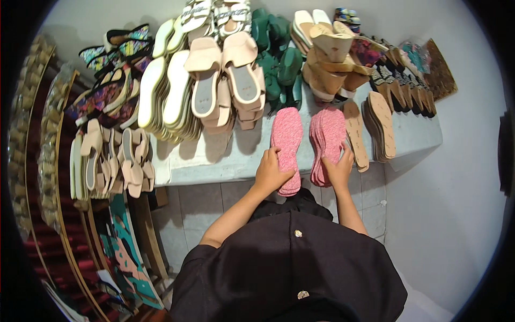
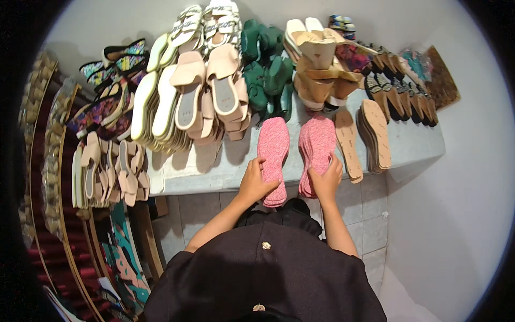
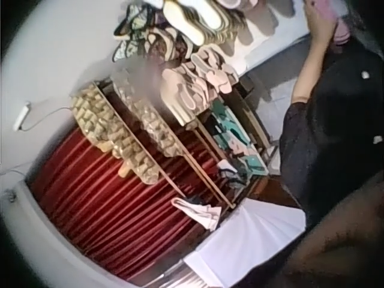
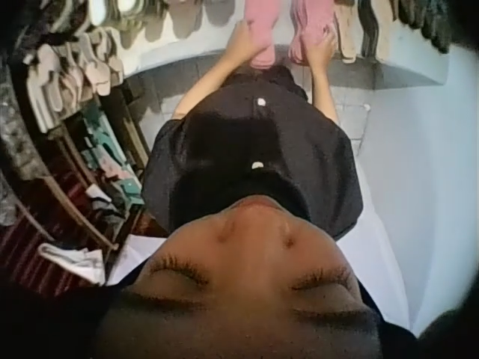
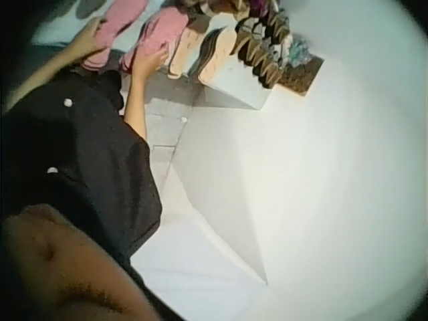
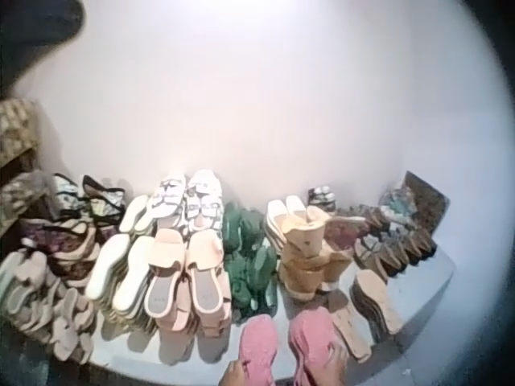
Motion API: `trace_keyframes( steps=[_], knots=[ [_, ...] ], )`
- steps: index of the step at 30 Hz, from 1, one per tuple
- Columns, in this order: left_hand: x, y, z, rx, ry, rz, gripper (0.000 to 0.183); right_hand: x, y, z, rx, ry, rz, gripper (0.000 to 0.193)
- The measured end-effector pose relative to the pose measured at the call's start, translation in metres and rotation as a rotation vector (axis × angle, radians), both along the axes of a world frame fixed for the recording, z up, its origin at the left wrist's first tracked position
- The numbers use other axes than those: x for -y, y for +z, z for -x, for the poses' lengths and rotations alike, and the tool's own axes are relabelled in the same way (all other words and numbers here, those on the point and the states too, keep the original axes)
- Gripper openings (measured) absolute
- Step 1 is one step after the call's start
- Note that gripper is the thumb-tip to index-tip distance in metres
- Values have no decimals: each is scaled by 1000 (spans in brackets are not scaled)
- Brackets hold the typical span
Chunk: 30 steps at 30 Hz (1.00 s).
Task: Inspecting and sorting various shoe soles and components on a work table.
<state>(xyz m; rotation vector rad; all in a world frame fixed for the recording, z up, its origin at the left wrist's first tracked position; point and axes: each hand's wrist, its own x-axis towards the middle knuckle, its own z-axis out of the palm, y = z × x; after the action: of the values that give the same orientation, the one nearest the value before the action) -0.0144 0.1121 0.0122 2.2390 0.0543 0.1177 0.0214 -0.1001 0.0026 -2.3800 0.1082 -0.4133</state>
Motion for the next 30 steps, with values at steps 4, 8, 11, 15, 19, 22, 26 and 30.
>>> trace_keyframes(
  steps=[4,8,11,15,19,22,26,30],
  knots=[
    [-5,2,-3,-136,42,135,84,6,9,5,-252,-107,-240,77],
    [-7,-3,-9,-94,32,130,81,5,-4,4,-211,-141,-265,76],
    [-5,-1,-10,-129,21,212,74,4,-10,5,-89,-158,-144,71],
    [-1,1,-13,-256,-33,360,62,1,1,6,-60,-178,-181,61],
    [7,1,-19,-57,-40,550,41,-1,19,5,-277,-96,-146,49],
    [18,-2,-23,62,-51,737,36,1,6,6,-178,0,-326,36],
    [22,14,-27,-149,-128,1037,35,0,18,6,-170,187,-848,29],
    [34,19,-30,-171,-114,1026,32,-19,53,10,-161,256,-1070,36]
  ],
)
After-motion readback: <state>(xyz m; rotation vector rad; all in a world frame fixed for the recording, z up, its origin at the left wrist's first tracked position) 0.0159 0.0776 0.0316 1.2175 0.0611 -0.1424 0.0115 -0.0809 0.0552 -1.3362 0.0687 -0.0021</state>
